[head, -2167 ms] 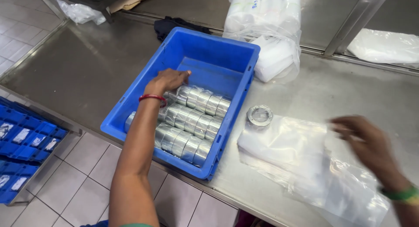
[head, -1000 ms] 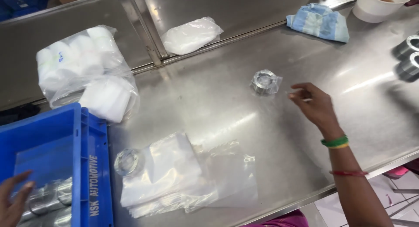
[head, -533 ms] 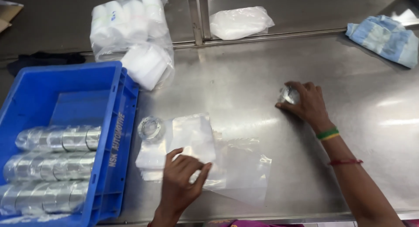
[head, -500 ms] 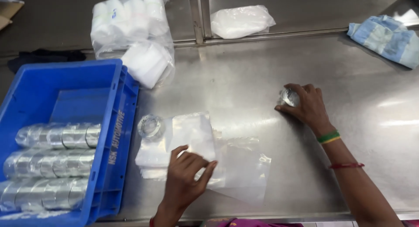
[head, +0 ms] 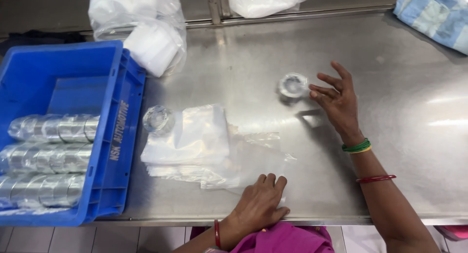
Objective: The person places metal bearings into plastic bags, organizes them on a table, and then stacks the bagged bearings into a blue plastic bin.
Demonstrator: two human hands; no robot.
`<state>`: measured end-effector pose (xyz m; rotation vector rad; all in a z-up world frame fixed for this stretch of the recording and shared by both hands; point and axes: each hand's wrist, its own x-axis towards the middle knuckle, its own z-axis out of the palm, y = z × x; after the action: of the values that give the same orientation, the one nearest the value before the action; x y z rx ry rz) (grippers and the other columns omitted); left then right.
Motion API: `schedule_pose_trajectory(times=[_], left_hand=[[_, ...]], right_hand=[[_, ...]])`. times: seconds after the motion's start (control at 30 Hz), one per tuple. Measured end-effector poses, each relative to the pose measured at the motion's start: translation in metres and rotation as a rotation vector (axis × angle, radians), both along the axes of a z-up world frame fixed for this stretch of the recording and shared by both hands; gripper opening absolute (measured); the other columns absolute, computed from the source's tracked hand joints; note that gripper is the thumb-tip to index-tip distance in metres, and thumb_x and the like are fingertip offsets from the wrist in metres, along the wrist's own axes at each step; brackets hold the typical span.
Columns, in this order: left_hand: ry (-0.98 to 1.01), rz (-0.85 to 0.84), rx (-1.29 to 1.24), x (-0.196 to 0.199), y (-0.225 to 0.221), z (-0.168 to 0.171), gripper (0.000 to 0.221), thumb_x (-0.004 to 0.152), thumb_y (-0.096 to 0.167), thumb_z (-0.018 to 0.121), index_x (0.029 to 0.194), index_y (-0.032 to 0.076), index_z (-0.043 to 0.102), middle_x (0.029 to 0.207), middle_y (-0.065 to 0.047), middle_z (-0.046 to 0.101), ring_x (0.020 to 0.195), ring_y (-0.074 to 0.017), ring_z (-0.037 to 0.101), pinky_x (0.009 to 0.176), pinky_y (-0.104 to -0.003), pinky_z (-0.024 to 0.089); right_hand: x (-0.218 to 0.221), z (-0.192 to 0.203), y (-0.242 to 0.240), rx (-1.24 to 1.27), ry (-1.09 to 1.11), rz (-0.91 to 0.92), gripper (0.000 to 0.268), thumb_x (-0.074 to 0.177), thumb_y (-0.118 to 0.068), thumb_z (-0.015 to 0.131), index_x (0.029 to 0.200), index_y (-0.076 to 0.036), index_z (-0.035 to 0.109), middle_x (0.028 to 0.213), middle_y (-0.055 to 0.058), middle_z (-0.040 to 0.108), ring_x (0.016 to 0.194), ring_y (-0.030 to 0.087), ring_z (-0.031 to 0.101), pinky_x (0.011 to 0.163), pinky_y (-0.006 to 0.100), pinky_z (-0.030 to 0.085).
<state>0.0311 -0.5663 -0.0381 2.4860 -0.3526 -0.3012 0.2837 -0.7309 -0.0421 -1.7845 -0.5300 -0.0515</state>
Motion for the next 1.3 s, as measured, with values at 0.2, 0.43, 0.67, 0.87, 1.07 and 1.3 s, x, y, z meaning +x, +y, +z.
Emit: schedule_pose_trajectory(times=[0.2, 0.43, 0.67, 0.87, 1.07, 1.3], left_hand=[[0.067, 0.154, 0.071, 0.008, -0.002, -0.008, 0.034, 0.083, 0.010, 0.065, 0.112, -0.004, 0.053, 0.102, -0.022, 0.052, 0.088, -0.0322, 0.057, 0.058, -0.046, 0.056], [-0.117, 0.222, -0.035, 0.005, 0.027, -0.007, 0.042, 0.088, 0.027, 0.076, 0.106, -0.004, 0.057, 0.097, -0.022, 0.057, 0.086, -0.0337, 0.059, 0.063, -0.046, 0.055], [-0.406, 0.592, -0.195, -0.020, 0.091, 0.009, 0.019, 0.091, 0.023, 0.076, 0.099, 0.007, 0.068, 0.086, -0.009, 0.068, 0.079, -0.0249, 0.066, 0.068, -0.040, 0.054], [-0.394, 0.878, -0.132, -0.037, 0.137, 0.012, 0.031, 0.086, 0.023, 0.077, 0.108, 0.005, 0.066, 0.088, -0.010, 0.066, 0.081, -0.0255, 0.061, 0.070, -0.040, 0.053], [-0.325, 0.878, -0.266, -0.036, 0.157, 0.010, 0.048, 0.088, 0.040, 0.075, 0.119, 0.005, 0.063, 0.103, -0.011, 0.068, 0.092, -0.0228, 0.063, 0.072, -0.039, 0.056], [-0.096, 0.594, -0.534, -0.013, 0.146, 0.024, 0.073, 0.082, 0.045, 0.078, 0.138, 0.004, 0.053, 0.111, -0.014, 0.074, 0.098, -0.0202, 0.069, 0.073, -0.033, 0.054]], right_hand=[[-0.001, 0.005, -0.011, -0.201, -0.211, -0.042, 0.027, 0.098, -0.007, 0.075, 0.124, -0.005, 0.068, 0.126, 0.013, 0.068, 0.104, 0.022, 0.074, 0.086, 0.029, 0.062], [-0.046, 0.008, 0.037, -0.428, -0.181, 0.308, 0.038, 0.085, -0.027, 0.080, 0.119, -0.010, 0.073, 0.113, 0.009, 0.073, 0.093, 0.020, 0.073, 0.078, 0.031, 0.063], [-0.083, 0.002, 0.080, -0.732, -0.233, 0.522, 0.084, 0.062, -0.055, 0.087, 0.125, -0.004, 0.065, 0.100, 0.013, 0.064, 0.096, 0.030, 0.053, 0.088, 0.044, 0.046], [-0.074, -0.006, 0.073, -0.828, 0.007, 0.596, 0.052, 0.066, -0.044, 0.089, 0.100, -0.010, 0.068, 0.094, 0.005, 0.066, 0.095, 0.023, 0.059, 0.089, 0.039, 0.051], [-0.073, 0.015, 0.075, -0.389, 0.494, 0.608, 0.036, 0.074, -0.018, 0.084, 0.103, -0.005, 0.066, 0.101, 0.007, 0.071, 0.100, 0.016, 0.070, 0.090, 0.033, 0.062], [-0.079, 0.024, 0.083, -0.409, 0.730, 0.446, 0.058, 0.075, -0.019, 0.086, 0.128, -0.007, 0.065, 0.087, 0.018, 0.068, 0.087, 0.023, 0.064, 0.081, 0.033, 0.049]])
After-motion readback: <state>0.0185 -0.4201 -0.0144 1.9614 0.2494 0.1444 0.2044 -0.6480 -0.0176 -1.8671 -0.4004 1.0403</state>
